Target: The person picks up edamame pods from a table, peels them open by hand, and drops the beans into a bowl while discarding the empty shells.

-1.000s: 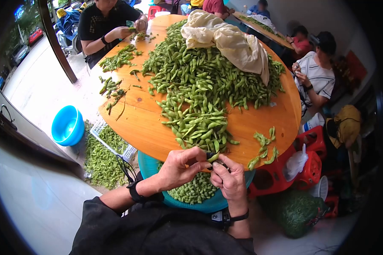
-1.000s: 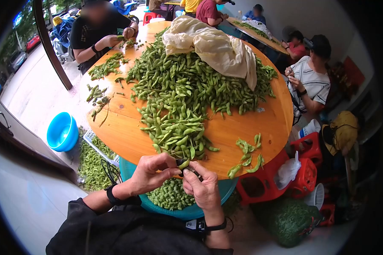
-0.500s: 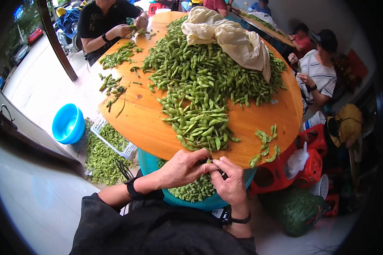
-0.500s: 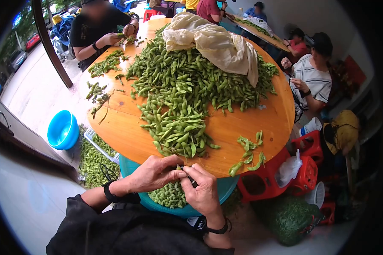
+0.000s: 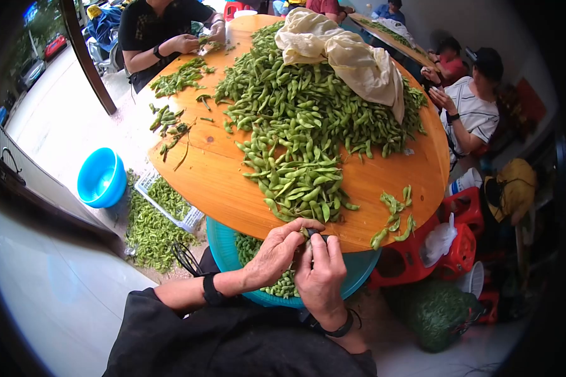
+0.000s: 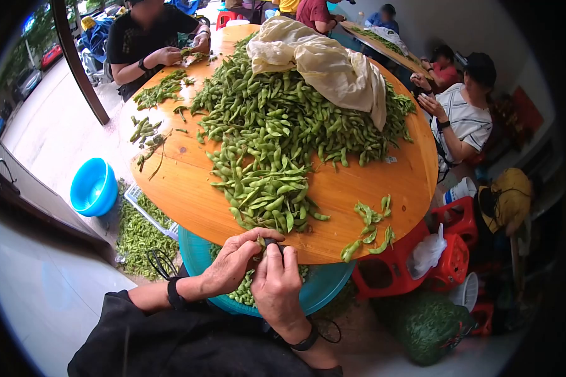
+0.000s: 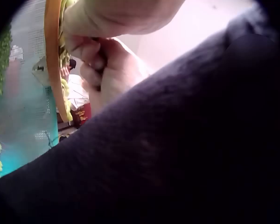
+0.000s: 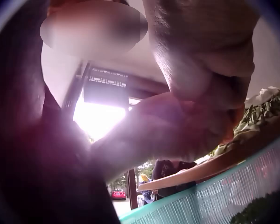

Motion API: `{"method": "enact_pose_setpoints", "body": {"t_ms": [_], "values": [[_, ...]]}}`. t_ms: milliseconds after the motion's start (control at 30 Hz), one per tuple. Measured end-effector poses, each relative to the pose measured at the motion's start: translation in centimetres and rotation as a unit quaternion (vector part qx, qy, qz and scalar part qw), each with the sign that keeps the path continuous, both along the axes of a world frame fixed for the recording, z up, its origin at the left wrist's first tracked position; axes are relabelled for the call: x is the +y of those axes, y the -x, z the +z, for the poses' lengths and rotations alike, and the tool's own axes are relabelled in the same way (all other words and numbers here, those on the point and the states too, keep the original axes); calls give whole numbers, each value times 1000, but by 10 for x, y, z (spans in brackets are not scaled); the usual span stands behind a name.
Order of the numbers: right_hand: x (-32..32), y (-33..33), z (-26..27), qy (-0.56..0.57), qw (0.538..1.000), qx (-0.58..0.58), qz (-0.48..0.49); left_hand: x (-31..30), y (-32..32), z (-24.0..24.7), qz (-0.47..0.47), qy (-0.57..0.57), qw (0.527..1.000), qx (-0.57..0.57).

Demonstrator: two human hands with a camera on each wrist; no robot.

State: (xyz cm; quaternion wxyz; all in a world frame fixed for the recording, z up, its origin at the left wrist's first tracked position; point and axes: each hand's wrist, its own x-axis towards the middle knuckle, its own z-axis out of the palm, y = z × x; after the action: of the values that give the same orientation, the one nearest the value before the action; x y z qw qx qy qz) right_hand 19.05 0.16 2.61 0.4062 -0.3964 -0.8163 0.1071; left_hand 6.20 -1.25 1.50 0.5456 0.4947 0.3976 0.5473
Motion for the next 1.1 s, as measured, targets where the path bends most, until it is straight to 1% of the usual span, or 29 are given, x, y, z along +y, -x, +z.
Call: {"method": "enact_pose_setpoints", "body": {"t_ms": [33,67,100,133,167,200,267,400,433,467,500,533,567,600,633,667,700,733,767,800,833,867,900,967,1000,1067,1100], "values": [[-2,3,-2,-12,1000,-4,-9,0,-3,-3,60,-114,988,81],[-1,3,-4,-12,1000,-4,-8,-2,-7,-2,80,-92,990,75],[0,2,-6,-35,999,-5,-9,-2,-9,-7,81,-92,990,74],[1,2,-6,-59,998,-5,-10,-1,-10,-17,102,-151,976,117],[2,0,-6,-59,998,-6,-9,0,-11,-23,122,-210,957,160],[2,-1,-6,-70,997,-17,-13,-1,-11,-25,123,-210,957,159],[4,-4,-6,-81,996,-29,-16,-2,-9,-27,126,-212,947,205],[5,-9,-6,-85,996,-20,-5,-2,-7,-19,91,-193,962,172],[5,-9,-5,-84,996,-17,-3,-3,-9,-13,73,-103,988,85],[4,-9,-5,-83,996,-16,-6,-3,-11,-10,54,-11,999,-2],[4,-9,-6,-88,996,-26,-5,-2,-13,-8,50,-11,999,-1],[3,-9,-6,-93,995,-35,-3,-1,-14,-7,45,77,992,-93],[4,-8,-7,-93,995,-33,-6,-1,-14,-5,40,166,968,-183],[4,-8,-7,-92,995,-30,-7,-1,-12,-9,38,166,969,-181],[5,-8,-7,-91,995,-27,-7,-1,-10,-17,64,3,998,0],[6,-8,-6,-91,995,-27,-10,0,-9,-21,85,-160,967,180],[7,-9,-5,-67,998,2,-6,1,-11,-16,81,-161,967,180],[8,-11,-3,-45,999,31,-2,1,-14,-9,49,5,999,7],[10,-15,-1,-45,998,31,-5,2,-15,-4,13,171,971,-165],[13,-22,1,26,998,54,14,2,-14,-3,9,172,971,-163],[15,-30,3,98,992,78,33,1,-11,-2,-27,199,957,-210],[18,-38,3,230,963,134,51,-1,-7,-2,-63,226,938,-256],[17,-42,5,353,906,222,67,0,-4,-1,-65,228,937,-255],[17,-43,9,431,837,321,99,2,3,0,-110,223,955,-158],[19,-46,10,432,837,321,100,4,6,-1,-129,239,948,-164],[23,-53,10,523,764,355,131,5,8,-1,-135,239,946,-171],[24,-52,9,523,764,354,132,6,8,-2,-143,239,944,-178]]}}
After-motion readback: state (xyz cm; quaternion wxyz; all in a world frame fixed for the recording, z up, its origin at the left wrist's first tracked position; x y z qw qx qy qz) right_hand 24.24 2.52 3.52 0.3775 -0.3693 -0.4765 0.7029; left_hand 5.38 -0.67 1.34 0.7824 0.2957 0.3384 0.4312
